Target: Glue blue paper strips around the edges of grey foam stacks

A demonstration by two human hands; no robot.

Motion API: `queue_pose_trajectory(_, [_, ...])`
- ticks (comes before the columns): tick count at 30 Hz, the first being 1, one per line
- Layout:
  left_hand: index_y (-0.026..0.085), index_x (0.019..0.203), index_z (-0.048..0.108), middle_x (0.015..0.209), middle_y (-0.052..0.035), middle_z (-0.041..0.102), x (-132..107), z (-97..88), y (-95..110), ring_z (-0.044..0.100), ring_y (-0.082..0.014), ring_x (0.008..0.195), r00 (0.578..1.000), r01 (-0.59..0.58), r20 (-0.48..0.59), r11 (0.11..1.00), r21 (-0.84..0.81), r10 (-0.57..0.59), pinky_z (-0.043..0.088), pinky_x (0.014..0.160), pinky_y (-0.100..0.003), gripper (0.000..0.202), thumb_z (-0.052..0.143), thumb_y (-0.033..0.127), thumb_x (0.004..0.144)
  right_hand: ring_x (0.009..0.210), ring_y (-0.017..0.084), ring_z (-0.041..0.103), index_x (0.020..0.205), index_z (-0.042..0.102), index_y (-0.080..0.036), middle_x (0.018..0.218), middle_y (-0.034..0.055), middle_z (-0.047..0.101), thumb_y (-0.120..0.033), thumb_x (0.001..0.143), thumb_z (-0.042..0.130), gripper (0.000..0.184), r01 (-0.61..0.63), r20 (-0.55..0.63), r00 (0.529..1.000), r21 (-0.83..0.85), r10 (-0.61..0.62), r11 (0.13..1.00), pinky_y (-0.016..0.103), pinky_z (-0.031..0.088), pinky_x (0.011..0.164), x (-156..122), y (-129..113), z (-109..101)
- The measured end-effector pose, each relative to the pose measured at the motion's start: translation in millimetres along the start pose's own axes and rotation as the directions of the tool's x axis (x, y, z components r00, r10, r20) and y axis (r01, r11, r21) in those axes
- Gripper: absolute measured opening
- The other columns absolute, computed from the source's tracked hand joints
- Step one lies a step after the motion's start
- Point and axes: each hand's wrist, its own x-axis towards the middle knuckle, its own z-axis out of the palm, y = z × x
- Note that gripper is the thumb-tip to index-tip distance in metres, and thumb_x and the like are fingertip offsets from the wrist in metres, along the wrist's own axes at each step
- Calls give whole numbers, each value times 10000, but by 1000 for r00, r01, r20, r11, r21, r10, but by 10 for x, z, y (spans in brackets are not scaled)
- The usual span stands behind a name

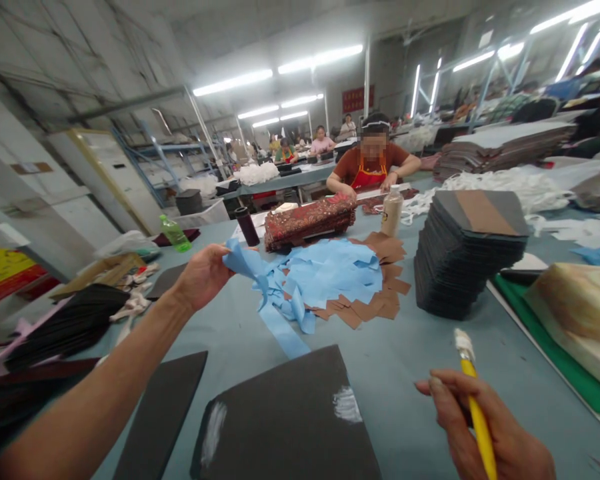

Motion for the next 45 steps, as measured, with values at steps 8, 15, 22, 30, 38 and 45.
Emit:
queue_pose_trajectory(8, [121, 902, 788, 937, -165, 838, -10, 153, -90, 791, -337, 840, 972, 184, 168, 974, -128, -162, 642, 751, -419, 344, 644, 395, 753, 677, 154, 668, 1030, 647, -220, 1095, 101, 780, -634, 876, 741, 452, -117, 353, 930, 556, -105, 823, 280, 581, 582, 995, -1190, 548])
queue_pose_trajectory(15, [102, 947, 765, 995, -176, 839, -64, 275, -162, 800, -333, 903, 968, 192, 211, 944, -269, -136, 645, 832, -415, 281, 656, 315, 800, 522, 101, 571, 1042, 477, -264, 965, 9, 740, -603, 779, 752, 510, -237, 558, 777, 689, -292, 685, 275, 524, 505, 1332, -1746, 1279])
queue_pose_trajectory(22, [149, 888, 687, 746, -52, 766, -103, 155, -288, 719, -192, 623, 984, 172, 110, 915, -366, -141, 582, 568, -263, 127, 720, 264, 845, 564, 125, 540, 959, 483, -260, 671, -91, 496, -499, 920, 639, 287, -79, 470, 818, 661, -331, 746, 261, 474, 552, 1247, -1785, 1338])
queue_pose_trajectory(30, [149, 829, 593, 712, 53, 637, -151, -220, -375, 429, -32, 429, 980, 130, -96, 928, -350, -173, 328, 380, -143, 236, 687, 244, 1023, 603, 145, 467, 895, 535, -248, 702, -42, 539, -335, 888, 592, 104, 207, 408, 805, 488, -431, 848, 287, 387, 616, 1470, -1685, 1417])
queue_pose_trajectory(38, [138, 833, 631, 677, 37, 651, -411, -477, -335, 409, -37, 402, 941, 102, -275, 942, -318, -195, 302, 363, -153, 163, 673, 193, 980, 622, 189, 537, 916, 612, -264, 731, -13, 625, -309, 787, 667, 147, 267, 577, 703, 326, -415, 907, 304, 353, 647, 1377, -1507, 1588])
queue_pose_trajectory(45, [147, 766, 678, 650, 7, 706, -591, -330, -278, 577, -87, 509, 936, 73, -306, 946, -317, -174, 487, 472, -175, 370, 954, 336, 606, 644, 208, 596, 974, 581, -262, 781, 13, 649, -485, 898, 636, 242, 178, 476, 819, 321, -321, 930, 333, 427, 661, 1283, -1749, 1307])
